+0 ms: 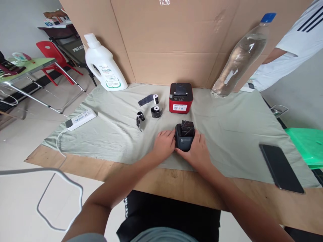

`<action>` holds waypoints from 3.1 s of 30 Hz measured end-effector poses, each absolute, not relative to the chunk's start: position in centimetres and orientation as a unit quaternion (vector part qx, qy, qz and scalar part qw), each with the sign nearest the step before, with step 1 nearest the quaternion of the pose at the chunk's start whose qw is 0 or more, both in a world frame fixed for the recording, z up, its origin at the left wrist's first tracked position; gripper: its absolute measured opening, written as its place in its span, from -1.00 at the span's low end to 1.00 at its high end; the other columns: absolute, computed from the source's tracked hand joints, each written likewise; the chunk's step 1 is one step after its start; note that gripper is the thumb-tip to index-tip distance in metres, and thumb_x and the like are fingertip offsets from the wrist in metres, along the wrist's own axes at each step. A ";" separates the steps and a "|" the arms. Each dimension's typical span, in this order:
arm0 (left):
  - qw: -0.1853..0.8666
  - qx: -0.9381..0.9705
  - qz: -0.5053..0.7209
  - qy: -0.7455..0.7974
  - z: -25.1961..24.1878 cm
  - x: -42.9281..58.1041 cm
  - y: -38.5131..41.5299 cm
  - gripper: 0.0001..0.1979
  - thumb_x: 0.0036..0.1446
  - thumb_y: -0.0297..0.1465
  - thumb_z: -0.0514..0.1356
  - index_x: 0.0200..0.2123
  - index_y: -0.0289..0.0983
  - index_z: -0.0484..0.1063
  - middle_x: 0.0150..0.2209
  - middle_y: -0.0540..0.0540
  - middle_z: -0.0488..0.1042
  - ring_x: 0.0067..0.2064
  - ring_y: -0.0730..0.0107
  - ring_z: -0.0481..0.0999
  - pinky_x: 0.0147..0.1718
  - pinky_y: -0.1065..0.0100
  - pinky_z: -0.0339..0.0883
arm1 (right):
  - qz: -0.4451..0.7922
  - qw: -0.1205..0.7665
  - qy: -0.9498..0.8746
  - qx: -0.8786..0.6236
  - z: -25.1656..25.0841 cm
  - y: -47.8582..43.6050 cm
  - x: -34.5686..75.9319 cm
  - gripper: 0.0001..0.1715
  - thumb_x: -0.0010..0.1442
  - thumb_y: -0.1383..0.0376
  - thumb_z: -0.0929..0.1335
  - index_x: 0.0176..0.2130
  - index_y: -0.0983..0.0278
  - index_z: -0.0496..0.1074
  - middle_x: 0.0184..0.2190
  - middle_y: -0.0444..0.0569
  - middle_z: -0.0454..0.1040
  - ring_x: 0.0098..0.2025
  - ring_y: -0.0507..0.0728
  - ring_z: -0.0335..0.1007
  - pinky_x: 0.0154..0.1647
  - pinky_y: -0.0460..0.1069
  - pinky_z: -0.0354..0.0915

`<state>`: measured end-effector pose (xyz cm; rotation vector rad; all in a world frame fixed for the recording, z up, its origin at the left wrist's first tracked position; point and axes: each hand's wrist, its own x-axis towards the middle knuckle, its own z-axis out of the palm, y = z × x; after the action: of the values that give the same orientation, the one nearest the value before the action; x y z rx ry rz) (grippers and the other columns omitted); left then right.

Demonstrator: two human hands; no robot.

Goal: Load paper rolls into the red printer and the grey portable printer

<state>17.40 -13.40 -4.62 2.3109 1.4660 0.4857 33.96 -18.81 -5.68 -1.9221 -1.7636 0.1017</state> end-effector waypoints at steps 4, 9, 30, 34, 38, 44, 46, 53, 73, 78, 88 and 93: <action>0.165 0.818 0.120 0.537 -3.9 17.5 -14.1 -0.68 0.35 -0.46 0.07 0.04 -0.32 0.56 -0.05 -0.24 0.61 0.09 0.03 0.55 0.11 0.05 0.34 | 0.040 0.255 -0.648 -0.717 -5.5 -18.9 33.8 0.30 -0.02 -0.20 0.51 0.36 0.45 0.02 0.06 0.33 0.33 0.10 0.49 0.32 0.07 0.29 0.35; 0.220 0.792 0.168 0.544 -3.8 17.3 -13.6 -0.65 0.36 -0.46 0.06 0.11 -0.29 0.53 -0.04 -0.18 0.61 0.03 0.11 0.57 0.05 0.13 0.37 | 0.053 0.254 -0.647 -0.717 -5.3 -18.9 33.8 0.30 0.00 -0.23 0.49 0.37 0.43 0.00 0.08 0.33 0.31 0.13 0.51 0.31 0.06 0.29 0.35; 0.231 0.791 0.149 0.547 -4.3 17.1 -14.0 -0.53 0.31 -0.48 0.06 0.21 -0.17 0.51 -0.15 -0.11 0.62 -0.15 0.27 0.59 -0.20 0.34 0.39 | 0.036 0.273 -0.657 -0.701 -5.9 -18.7 34.0 0.25 0.03 -0.20 0.46 0.36 0.44 0.01 0.04 0.30 0.31 0.09 0.46 0.29 0.03 0.29 0.36; 0.203 0.805 0.136 0.540 -4.6 17.0 -13.8 -0.51 0.31 -0.47 0.06 0.25 -0.17 0.48 -0.15 -0.12 0.63 -0.15 0.23 0.60 -0.19 0.31 0.40 | 0.035 0.274 -0.663 -0.696 -5.8 -18.7 34.0 0.23 0.06 -0.20 0.45 0.36 0.48 0.01 0.05 0.32 0.30 0.09 0.47 0.28 0.06 0.30 0.33; 0.177 0.820 0.134 0.527 -4.9 17.0 -13.8 -0.50 0.30 -0.46 0.07 0.26 -0.22 0.48 -0.17 -0.17 0.63 -0.16 0.17 0.60 -0.16 0.26 0.41 | 0.048 0.265 -0.661 -0.700 -5.5 -18.7 33.9 0.26 0.03 -0.17 0.48 0.36 0.47 -0.01 0.07 0.34 0.31 0.11 0.49 0.28 0.07 0.29 0.33; 0.247 0.775 0.237 0.531 -5.1 16.8 -13.1 -0.59 0.26 -0.50 0.08 0.05 -0.21 0.64 -0.27 -0.08 0.63 -0.28 0.34 0.55 -0.24 0.34 0.39 | 0.072 0.258 -0.649 -0.712 -5.1 -18.8 33.9 0.28 -0.01 -0.17 0.51 0.37 0.40 -0.01 0.11 0.33 0.30 0.16 0.50 0.26 0.06 0.29 0.34; 0.279 0.753 0.282 0.526 -5.2 16.6 -12.7 -0.61 0.25 -0.53 0.08 -0.03 -0.24 0.67 -0.29 -0.07 0.62 -0.30 0.38 0.53 -0.23 0.36 0.40 | 0.086 0.254 -0.648 -0.713 -4.8 -18.8 33.9 0.30 -0.01 -0.16 0.51 0.38 0.40 -0.03 0.13 0.34 0.28 0.19 0.51 0.24 0.07 0.29 0.33; 0.315 0.751 0.324 0.482 -5.6 16.5 -12.1 -0.54 0.29 -0.51 0.08 0.19 -0.24 0.53 -0.26 -0.05 0.55 -0.30 0.41 0.46 -0.22 0.38 0.39 | 0.115 0.253 -0.632 -0.723 -4.4 -18.9 33.8 0.35 -0.06 -0.10 0.55 0.41 0.39 -0.05 0.13 0.31 0.28 0.20 0.50 0.25 0.11 0.29 0.33; 0.308 0.768 0.247 0.504 -5.6 16.9 -10.7 -0.38 0.35 -0.48 -0.09 0.42 -0.04 0.23 -0.04 -0.10 0.40 0.07 0.24 0.36 0.25 0.17 0.20 | 0.076 0.261 -0.670 -0.690 -5.3 -19.4 33.3 0.33 0.09 0.03 0.49 0.51 0.28 -0.26 0.09 0.26 0.30 0.01 0.42 0.41 -0.11 0.24 0.43; 0.295 0.773 0.232 0.511 -5.1 17.2 -10.5 -0.38 0.36 -0.48 -0.11 0.42 -0.03 0.22 -0.04 -0.09 0.38 0.09 0.24 0.36 0.24 0.17 0.18 | 0.100 0.262 -0.648 -0.708 -5.0 -19.3 33.1 0.40 0.07 0.03 0.50 0.51 0.31 -0.34 0.19 0.33 0.27 0.08 0.45 0.40 -0.13 0.22 0.43; 0.293 0.781 0.224 0.505 -5.1 18.0 -12.3 -0.44 0.44 -0.33 -0.07 0.46 -0.10 0.12 0.02 -0.12 0.49 0.16 0.21 0.44 0.22 0.12 0.16 | 0.078 0.283 -0.626 -0.722 -5.9 -18.1 33.2 0.56 -0.05 -0.19 0.53 0.48 0.47 -0.27 0.20 0.45 0.29 0.20 0.55 0.31 0.08 0.33 0.34; 0.284 0.786 0.224 0.502 -5.8 18.0 -13.2 -0.42 0.45 -0.29 -0.07 0.48 -0.17 0.06 0.03 -0.17 0.52 0.18 0.18 0.45 0.20 0.12 0.18 | 0.039 0.290 -0.621 -0.727 -5.9 -18.1 32.7 0.43 0.03 -0.17 0.46 0.46 0.58 -0.18 0.11 0.43 0.36 0.14 0.50 0.33 0.13 0.33 0.31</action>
<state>18.02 -13.16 -5.79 2.1024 1.3418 0.5984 32.70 -18.12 -5.86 -1.9398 -1.6568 0.1051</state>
